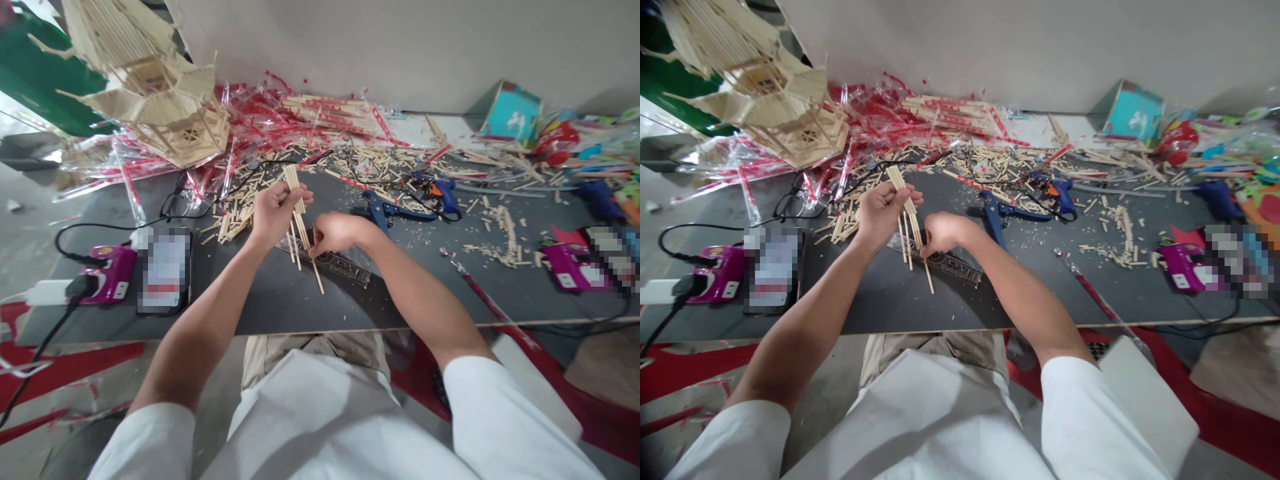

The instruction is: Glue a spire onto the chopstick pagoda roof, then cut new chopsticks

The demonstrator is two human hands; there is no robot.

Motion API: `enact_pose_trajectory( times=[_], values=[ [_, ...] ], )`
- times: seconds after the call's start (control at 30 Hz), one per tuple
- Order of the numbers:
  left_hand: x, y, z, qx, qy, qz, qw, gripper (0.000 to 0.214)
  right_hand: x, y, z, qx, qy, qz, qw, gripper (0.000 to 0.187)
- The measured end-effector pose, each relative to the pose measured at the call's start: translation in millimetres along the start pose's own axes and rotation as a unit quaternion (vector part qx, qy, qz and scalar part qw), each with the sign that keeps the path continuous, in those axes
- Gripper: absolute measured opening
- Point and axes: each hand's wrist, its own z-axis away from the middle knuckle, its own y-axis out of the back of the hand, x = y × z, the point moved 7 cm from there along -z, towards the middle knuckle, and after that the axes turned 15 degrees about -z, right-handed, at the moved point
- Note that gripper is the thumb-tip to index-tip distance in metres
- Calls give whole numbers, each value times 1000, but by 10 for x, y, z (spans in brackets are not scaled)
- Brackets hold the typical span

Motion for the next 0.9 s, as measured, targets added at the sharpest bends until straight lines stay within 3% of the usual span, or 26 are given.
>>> enact_pose_trajectory(
  times=[0.1,0.17,0.27,0.37,0.43,0.53,0.63,0.7,0.83,0.9],
  values=[
    [43,112,-32,45,-20,-17,999,36,60,58,124,-70,13,-48,996,30],
    [84,234,-52,95,-37,-33,994,37,138,213,224,-72,8,-87,994,28],
    [108,342,-68,131,-41,-38,990,39,301,584,330,31,-10,-125,992,28],
    [93,291,-57,106,-36,-39,993,42,474,863,337,154,-18,-172,973,32],
    [68,209,-36,79,-31,-45,995,42,583,940,270,211,-22,-172,962,34],
    [19,114,-8,55,-23,-48,997,42,691,977,147,290,-42,-94,951,31],
    [-2,93,-3,52,-23,-39,998,42,652,974,112,366,-59,-22,928,21],
    [-3,100,-5,53,-21,-46,997,42,508,870,70,345,-40,-13,938,25],
    [11,104,1,48,-22,-62,997,39,142,363,-84,122,-13,-80,989,40],
    [20,102,9,47,-28,-75,996,37,-4,176,-113,70,-11,-99,993,38]
  ],
)
